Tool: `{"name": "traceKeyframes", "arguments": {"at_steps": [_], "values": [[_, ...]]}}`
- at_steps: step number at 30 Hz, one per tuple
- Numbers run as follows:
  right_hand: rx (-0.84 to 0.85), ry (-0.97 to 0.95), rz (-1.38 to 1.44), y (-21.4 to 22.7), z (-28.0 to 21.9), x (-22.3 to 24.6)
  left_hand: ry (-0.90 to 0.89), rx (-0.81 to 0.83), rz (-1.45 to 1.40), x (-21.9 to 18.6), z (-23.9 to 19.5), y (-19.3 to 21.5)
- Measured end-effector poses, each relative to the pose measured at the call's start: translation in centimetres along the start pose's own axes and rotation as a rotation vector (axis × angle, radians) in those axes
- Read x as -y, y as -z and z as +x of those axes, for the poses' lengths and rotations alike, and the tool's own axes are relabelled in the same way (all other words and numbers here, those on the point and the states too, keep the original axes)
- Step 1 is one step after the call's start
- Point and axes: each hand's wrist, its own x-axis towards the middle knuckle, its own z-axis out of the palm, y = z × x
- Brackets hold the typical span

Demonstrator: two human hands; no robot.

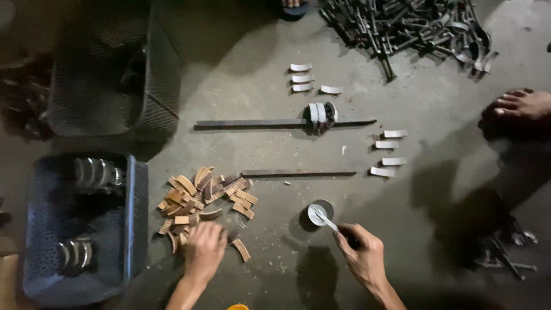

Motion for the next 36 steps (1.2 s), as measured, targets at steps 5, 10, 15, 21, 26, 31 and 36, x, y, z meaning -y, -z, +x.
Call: {"name": "traceKeyframes", "arguments": {"at_steps": [5, 10, 15, 21, 26, 31, 36], "values": [[-0.041, 0.062, -0.031, -0.1, 1.0, 0.6, -0.515, -0.186, -0.016, -9.8, 2.9, -1.7], [-0.025, 0.115, -0.017, 0.6, 1.6, 0.7, -0.543, -0.151, -0.161, -13.1, 4.7, -2.1], [-0.006, 0.143, -0.008, 0.6, 1.6, 0.0, -0.354, -0.057, -0.237, -10.1, 3.2, -3.4], [0.018, 0.157, 0.038, 0.3, 1.1, 0.4, -0.206, 0.097, -0.26, -10.5, 1.9, -1.6], [-0.018, 0.105, 0.027, 0.7, 0.6, 0.2, 0.018, -0.098, -0.679, -12.2, 1.9, 0.1], [0.108, -0.206, 0.361, 2.4, -0.5, 4.0, 0.024, -0.24, -0.743, -15.9, 2.0, 3.4], [0.25, -0.339, 0.581, 2.9, -0.6, 5.4, -0.188, -0.438, -0.774, -19.6, 3.0, 7.2]]}}
